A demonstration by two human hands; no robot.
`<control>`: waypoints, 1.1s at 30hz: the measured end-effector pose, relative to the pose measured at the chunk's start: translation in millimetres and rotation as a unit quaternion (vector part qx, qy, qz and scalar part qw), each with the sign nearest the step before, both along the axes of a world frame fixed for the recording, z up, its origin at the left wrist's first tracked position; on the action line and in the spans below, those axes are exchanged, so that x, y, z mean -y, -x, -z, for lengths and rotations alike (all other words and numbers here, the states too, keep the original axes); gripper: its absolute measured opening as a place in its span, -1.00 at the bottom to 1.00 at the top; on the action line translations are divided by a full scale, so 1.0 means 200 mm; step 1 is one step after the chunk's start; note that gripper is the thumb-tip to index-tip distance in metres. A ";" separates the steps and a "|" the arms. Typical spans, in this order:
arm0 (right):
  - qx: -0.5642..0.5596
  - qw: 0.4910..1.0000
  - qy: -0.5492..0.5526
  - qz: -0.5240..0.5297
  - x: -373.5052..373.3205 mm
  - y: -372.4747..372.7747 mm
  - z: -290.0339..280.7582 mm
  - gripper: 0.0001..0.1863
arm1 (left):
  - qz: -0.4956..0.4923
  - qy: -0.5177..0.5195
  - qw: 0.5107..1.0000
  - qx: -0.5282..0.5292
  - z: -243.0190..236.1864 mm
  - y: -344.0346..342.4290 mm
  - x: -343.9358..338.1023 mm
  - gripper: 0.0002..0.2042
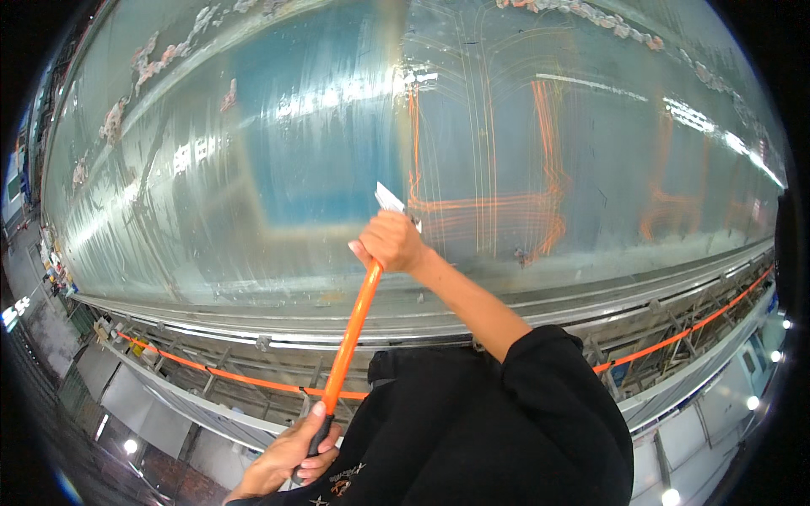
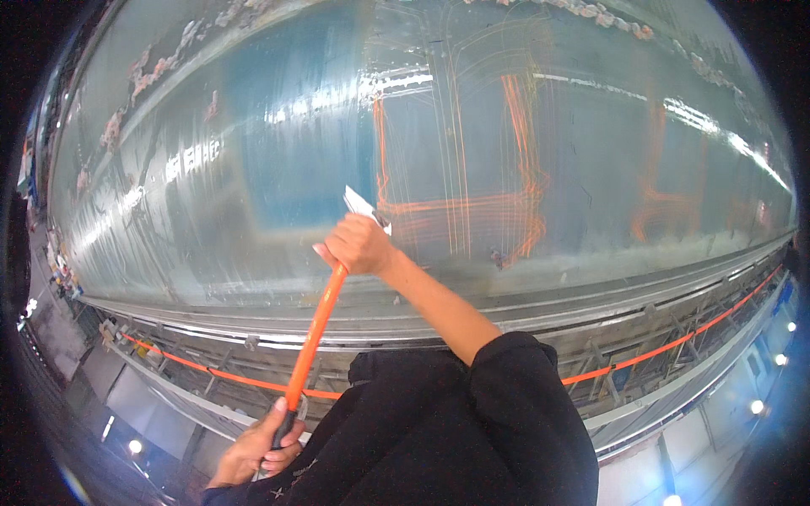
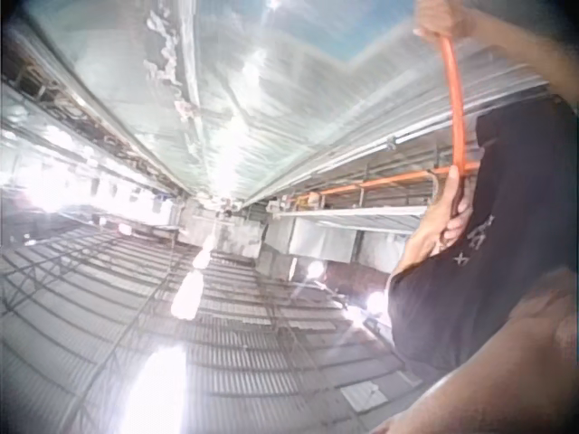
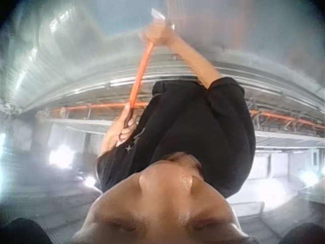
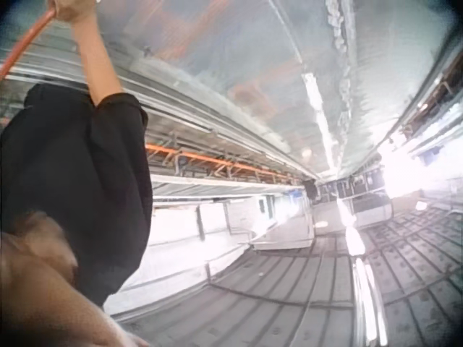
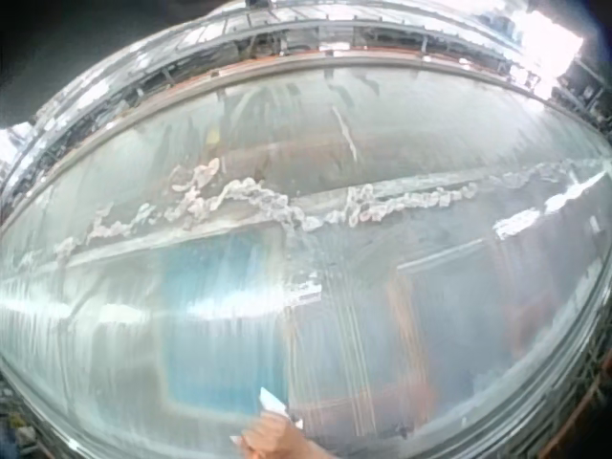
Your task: The person uses a long-handled squeegee to clean a large glass surface. They repeatedly wipe the glass in vertical and horizontal strokes, removing residue and water streaks from the pane.
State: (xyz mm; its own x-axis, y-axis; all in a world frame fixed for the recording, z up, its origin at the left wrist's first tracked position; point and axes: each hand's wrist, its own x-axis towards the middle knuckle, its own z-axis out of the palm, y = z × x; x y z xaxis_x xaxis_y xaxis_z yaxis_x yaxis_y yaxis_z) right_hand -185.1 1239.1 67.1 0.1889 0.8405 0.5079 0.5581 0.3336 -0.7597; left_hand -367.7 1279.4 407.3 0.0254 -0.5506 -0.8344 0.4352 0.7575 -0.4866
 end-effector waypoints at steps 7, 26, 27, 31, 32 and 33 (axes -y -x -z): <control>0.091 0.989 -0.117 0.008 -1.09 -0.77 0.12 -0.54 | -0.138 -0.057 0.988 0.044 0.26 -0.44 -0.73 -0.31; 0.014 0.994 0.088 -0.064 0.59 0.38 -0.16 -0.56 | -0.055 -0.049 0.996 0.040 0.05 0.63 0.74 -0.36; 0.004 0.993 0.103 -0.065 0.70 0.43 -0.17 -0.55 | -0.005 -0.060 0.998 0.009 0.03 0.66 0.82 -0.36; -0.003 0.994 0.079 -0.081 0.79 0.41 -0.20 -0.55 | -0.027 -0.095 0.969 -0.228 0.04 0.53 0.97 -0.42; 0.010 0.994 0.065 -0.089 0.71 0.35 -0.17 -0.55 | -0.026 -0.109 0.976 -0.187 0.03 0.50 0.92 -0.45; 0.020 0.994 0.049 -0.096 0.63 0.29 -0.14 -0.54 | -0.034 -0.109 0.976 -0.188 0.03 0.44 0.86 -0.44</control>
State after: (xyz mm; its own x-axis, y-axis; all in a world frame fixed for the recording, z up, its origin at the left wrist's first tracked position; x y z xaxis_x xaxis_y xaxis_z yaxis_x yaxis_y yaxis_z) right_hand -242.6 1113.9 94.4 0.0013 0.9049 0.4257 0.5222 0.3624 -0.7720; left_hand -454.8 1107.3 400.9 -0.2736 -0.3668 -0.8892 0.2019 0.8820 -0.4259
